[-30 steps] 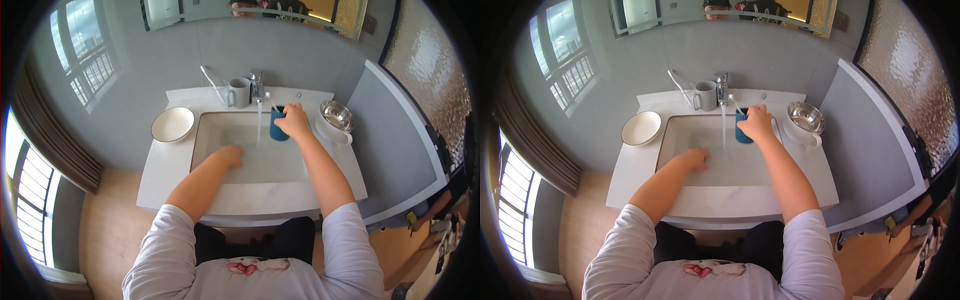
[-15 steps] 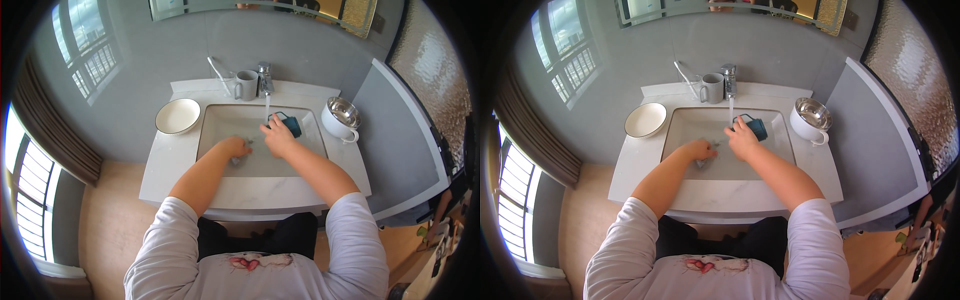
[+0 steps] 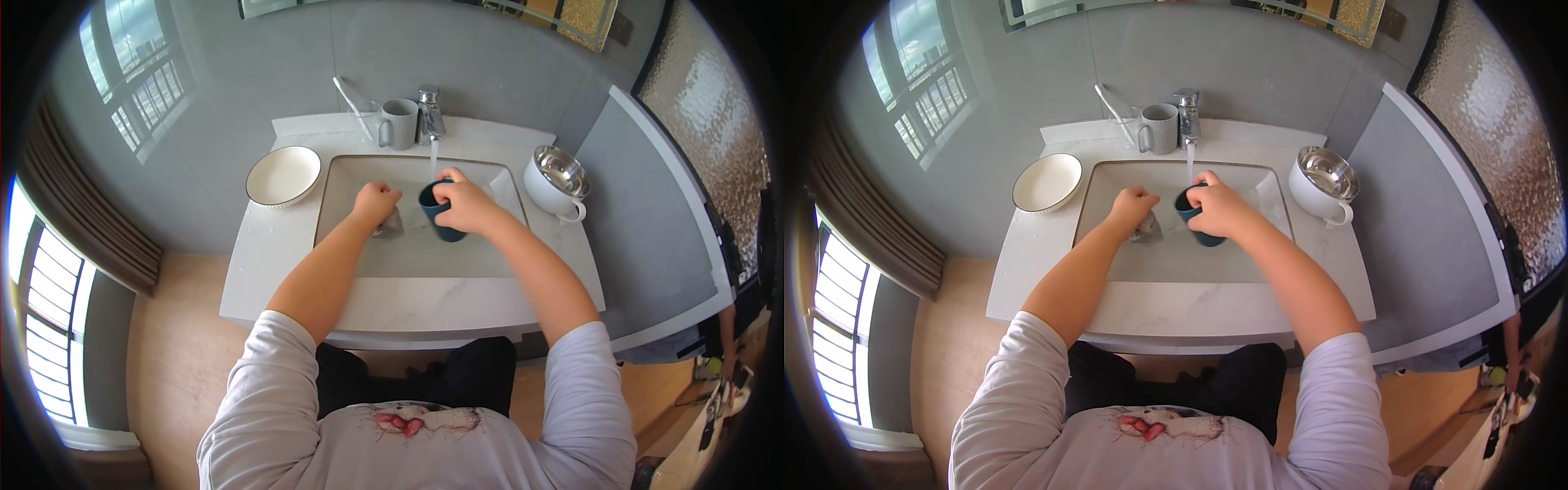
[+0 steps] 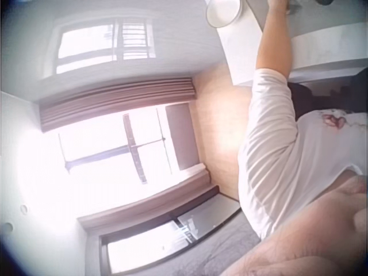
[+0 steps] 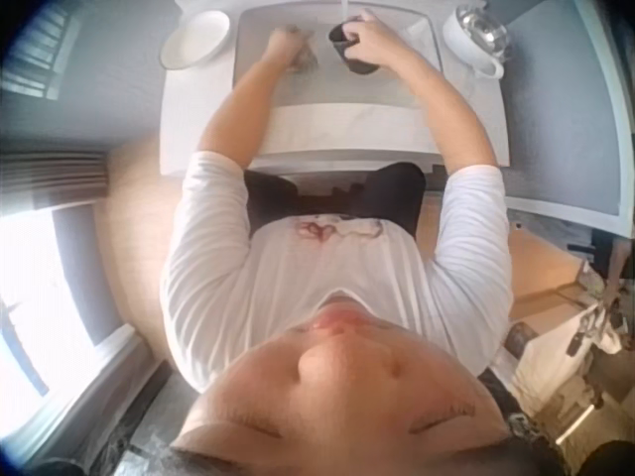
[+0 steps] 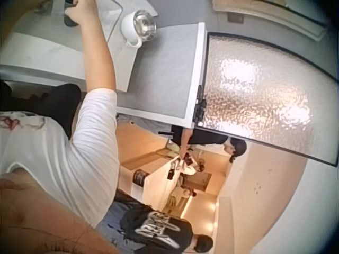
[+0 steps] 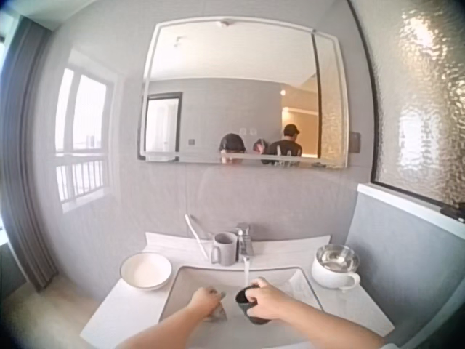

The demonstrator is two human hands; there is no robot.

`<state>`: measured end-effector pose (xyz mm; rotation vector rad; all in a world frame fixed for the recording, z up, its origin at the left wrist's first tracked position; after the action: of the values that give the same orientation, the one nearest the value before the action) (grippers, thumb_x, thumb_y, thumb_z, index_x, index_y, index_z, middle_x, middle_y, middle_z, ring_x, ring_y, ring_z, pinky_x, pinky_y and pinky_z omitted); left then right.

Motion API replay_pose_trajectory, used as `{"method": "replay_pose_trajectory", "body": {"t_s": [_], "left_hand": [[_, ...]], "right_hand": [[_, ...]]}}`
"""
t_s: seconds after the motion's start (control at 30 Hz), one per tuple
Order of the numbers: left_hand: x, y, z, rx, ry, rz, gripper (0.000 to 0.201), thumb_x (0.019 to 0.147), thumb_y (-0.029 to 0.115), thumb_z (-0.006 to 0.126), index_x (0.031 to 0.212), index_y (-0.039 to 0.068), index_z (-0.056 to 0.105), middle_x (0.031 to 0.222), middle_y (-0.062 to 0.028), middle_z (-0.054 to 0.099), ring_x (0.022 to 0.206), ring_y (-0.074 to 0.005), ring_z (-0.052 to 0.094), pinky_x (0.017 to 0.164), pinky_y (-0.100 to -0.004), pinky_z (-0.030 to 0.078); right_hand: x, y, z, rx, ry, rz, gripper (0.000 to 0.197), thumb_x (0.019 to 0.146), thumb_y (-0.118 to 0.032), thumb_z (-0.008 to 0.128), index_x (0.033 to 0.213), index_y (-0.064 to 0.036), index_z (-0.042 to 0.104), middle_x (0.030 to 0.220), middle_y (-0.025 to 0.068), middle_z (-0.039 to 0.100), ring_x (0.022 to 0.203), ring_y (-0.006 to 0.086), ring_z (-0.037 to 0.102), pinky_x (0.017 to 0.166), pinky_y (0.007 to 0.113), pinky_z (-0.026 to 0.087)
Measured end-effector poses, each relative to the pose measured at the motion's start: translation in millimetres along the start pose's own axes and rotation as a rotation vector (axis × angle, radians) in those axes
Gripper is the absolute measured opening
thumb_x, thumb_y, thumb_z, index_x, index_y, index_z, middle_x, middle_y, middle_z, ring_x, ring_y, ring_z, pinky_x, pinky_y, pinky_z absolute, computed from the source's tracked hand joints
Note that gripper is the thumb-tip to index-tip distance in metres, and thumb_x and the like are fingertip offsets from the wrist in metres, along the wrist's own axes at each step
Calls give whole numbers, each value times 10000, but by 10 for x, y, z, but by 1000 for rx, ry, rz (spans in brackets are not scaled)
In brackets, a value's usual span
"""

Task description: Washing various dishes including a bowl, a plate, and a mug in a bathroom sink.

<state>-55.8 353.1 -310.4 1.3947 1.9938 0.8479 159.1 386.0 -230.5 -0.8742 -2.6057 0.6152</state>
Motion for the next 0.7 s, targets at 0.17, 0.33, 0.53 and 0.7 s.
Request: {"method": "replay_pose_trajectory", "body": {"t_s": [0.17, 0.33, 0.53, 0.7], "left_hand": [[-2, 53, -74, -925, 114, -176, 317, 850, 296, 664, 1036, 48, 597, 947, -59, 632, 871, -206, 617, 720, -356, 507], [-132, 204, -150, -1273, -391, 172, 489, 887, 231, 603, 1320, 38, 482, 1262, -106, 558, 1167, -232, 546, 924, -367, 450], [-314, 459, -204, -966, -719, 210, 552, 925, 183, 509, 1445, 52, 379, 1389, -139, 500, 1303, -245, 475, 1016, -389, 408], [-97, 187, 68, -449, -41, 127, 610, 807, 334, 735, 1271, 15, 499, 1233, -163, 572, 1161, -267, 563, 942, -389, 455]], "right_hand": [[234, 262, 546, 3, 195, -125, 305, 603, -128, 765, 760, -58, 513, 1113, 197, 540, 1140, 371, 512, 842, 392, 476], [325, 295, 696, 502, 141, 195, 736, 652, -324, 861, 1200, -48, 455, 1131, 165, 566, 1036, 305, 594, 809, 456, 522], [216, 306, 555, 913, 51, 706, 860, 740, -651, 712, 1328, -96, 421, 1206, 151, 560, 960, 330, 622, 818, 497, 531], [264, 380, 770, 989, -245, 670, 608, 869, -553, 628, 1267, -104, 528, 1200, 132, 574, 976, 353, 633, 748, 494, 575]]}}
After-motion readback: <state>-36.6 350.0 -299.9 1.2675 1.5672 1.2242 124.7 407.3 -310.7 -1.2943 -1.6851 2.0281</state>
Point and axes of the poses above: each hand's wrist, its own x-axis towards the middle knuckle, its own z-axis out of the palm, y = z × x, the point moved 2 cm from there along x, towards the middle knuckle
